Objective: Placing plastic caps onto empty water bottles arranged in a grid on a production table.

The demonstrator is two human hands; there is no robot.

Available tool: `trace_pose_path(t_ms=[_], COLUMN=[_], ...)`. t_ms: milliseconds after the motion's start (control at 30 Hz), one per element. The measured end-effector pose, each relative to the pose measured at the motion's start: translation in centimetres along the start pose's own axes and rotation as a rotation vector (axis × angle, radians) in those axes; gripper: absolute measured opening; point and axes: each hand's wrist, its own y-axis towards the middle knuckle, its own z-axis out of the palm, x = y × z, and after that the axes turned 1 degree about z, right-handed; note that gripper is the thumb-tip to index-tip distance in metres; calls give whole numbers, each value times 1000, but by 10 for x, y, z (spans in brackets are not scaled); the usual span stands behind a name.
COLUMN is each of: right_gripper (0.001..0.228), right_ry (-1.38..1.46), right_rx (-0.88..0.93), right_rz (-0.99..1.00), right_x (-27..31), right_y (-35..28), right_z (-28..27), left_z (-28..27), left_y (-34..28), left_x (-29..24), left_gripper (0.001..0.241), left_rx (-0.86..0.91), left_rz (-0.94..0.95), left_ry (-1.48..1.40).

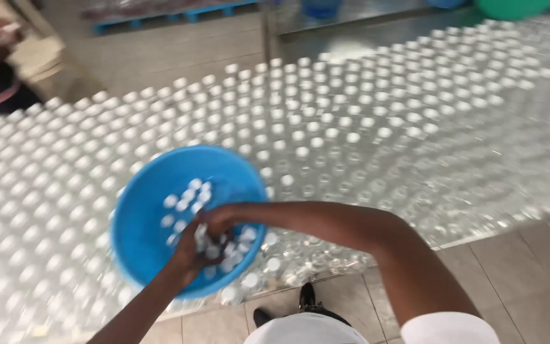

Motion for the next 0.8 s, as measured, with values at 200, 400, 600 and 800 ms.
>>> trace_pose_path(t_ms=[200, 400, 600, 800], right_gripper=[80, 35, 29, 25], right_ry=[347, 206, -5, -47], right_rx=[-137, -367, -342, -387], right_rz=[49, -220, -294, -254], right_x=[76, 142, 147, 186], right_y=[-21, -112, -110, -169], right_z=[-70, -113, -125, -150], left_z=[6, 8, 19, 20], left_y=[-33, -83, -81, -66], left_x=[-15, -41, -31, -23], left_gripper=[69, 71, 59, 55], left_rx=[-49, 72, 144, 238], left_rz=[288, 424, 421, 404], left_ry=[-64, -341, -469, -541])
